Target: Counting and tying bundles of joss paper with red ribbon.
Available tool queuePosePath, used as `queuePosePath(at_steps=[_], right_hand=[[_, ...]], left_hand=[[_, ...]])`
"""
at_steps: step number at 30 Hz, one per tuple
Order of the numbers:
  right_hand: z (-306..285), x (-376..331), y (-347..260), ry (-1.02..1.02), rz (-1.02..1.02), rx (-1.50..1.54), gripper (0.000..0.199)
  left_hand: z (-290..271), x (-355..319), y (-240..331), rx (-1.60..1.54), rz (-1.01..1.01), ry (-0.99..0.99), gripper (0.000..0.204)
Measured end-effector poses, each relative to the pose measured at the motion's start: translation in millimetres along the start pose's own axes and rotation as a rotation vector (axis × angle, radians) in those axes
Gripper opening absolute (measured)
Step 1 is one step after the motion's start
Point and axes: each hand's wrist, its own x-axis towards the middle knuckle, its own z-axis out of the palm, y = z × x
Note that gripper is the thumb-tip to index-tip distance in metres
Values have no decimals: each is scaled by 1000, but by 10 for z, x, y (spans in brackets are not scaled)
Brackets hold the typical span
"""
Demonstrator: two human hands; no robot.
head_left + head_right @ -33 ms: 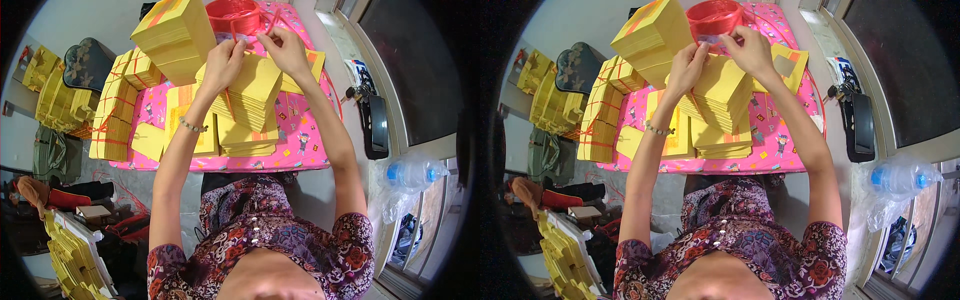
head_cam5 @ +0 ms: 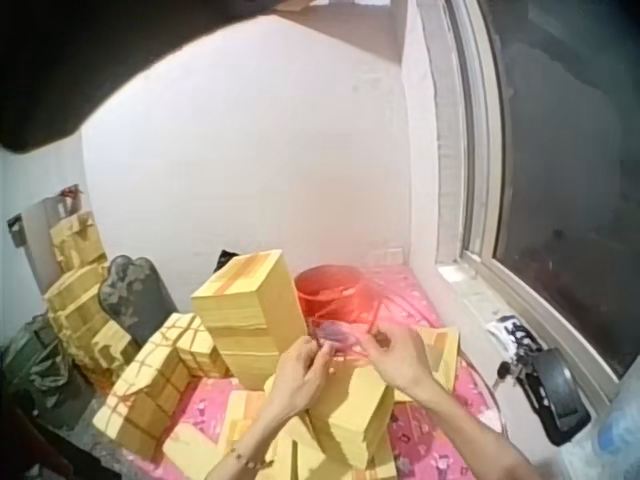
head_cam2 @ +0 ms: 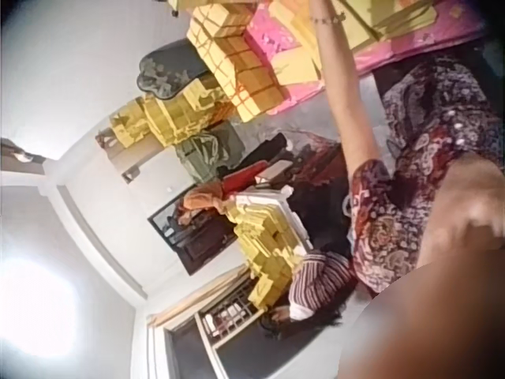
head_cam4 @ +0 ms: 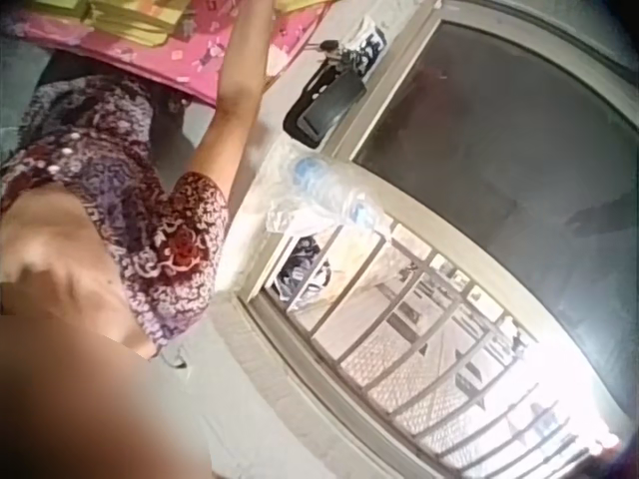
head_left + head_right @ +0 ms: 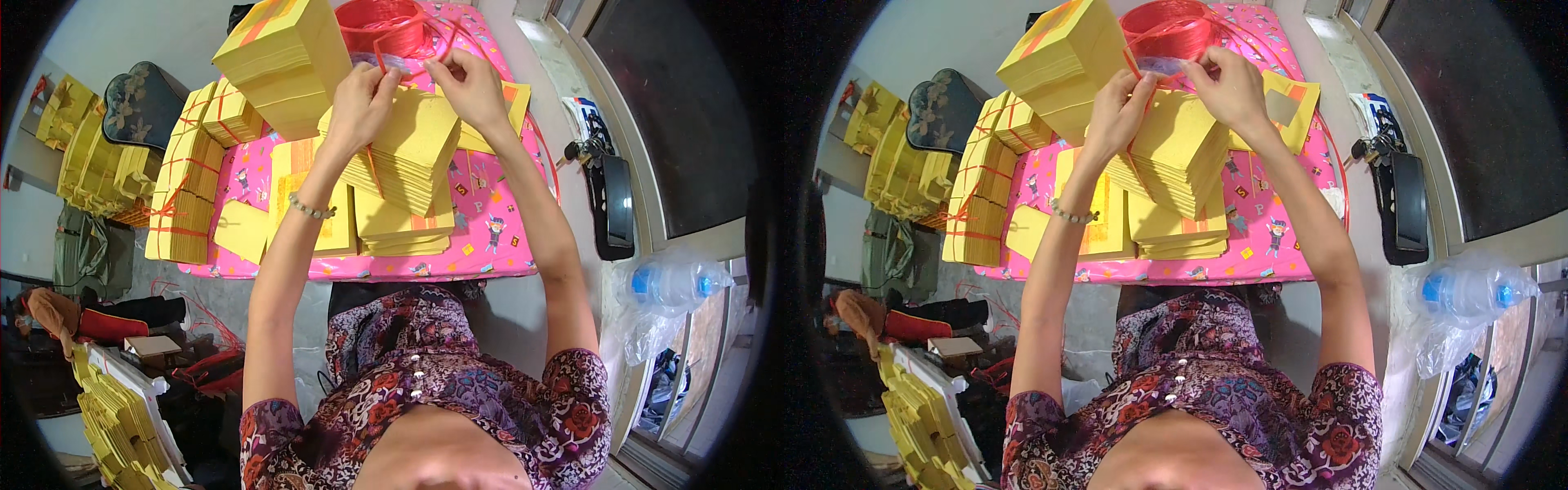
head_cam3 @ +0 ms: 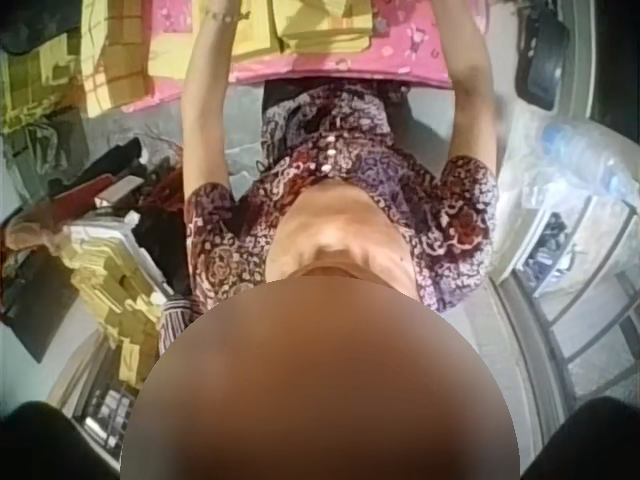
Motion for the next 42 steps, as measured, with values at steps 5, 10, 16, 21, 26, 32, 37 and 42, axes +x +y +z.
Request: queuePosePath(at_steps=[5, 10, 16, 21, 26, 32, 37, 42], right_hand=[[28, -180, 195, -20, 143, -7, 27], [82, -33, 627, -240, 398, 422, 26], [230, 136, 872, -368, 579, 543, 22], [284, 118, 887, -379, 602, 557, 21], [294, 96, 837, -370, 554, 523, 23], [7, -13, 650, -28, 165, 274, 27], [-121, -590, 282, 259, 57, 344, 24], [-111, -1305, 51, 296, 224, 467, 19]], left_hand=[[-179, -137, -67, 262, 228, -19, 20], [-225, -306, -12, 412, 188, -145, 18], [-166, -439, -184, 145, 229, -40, 16], [-181, -531, -260, 93, 198, -56, 16], [-169, -555, -306, 36, 199, -32, 14], [-191, -556, -312, 7, 208, -33, 14], [-174, -555, -322, -12, 200, -19, 14], [-199, -596, -325, -19, 186, -13, 14]])
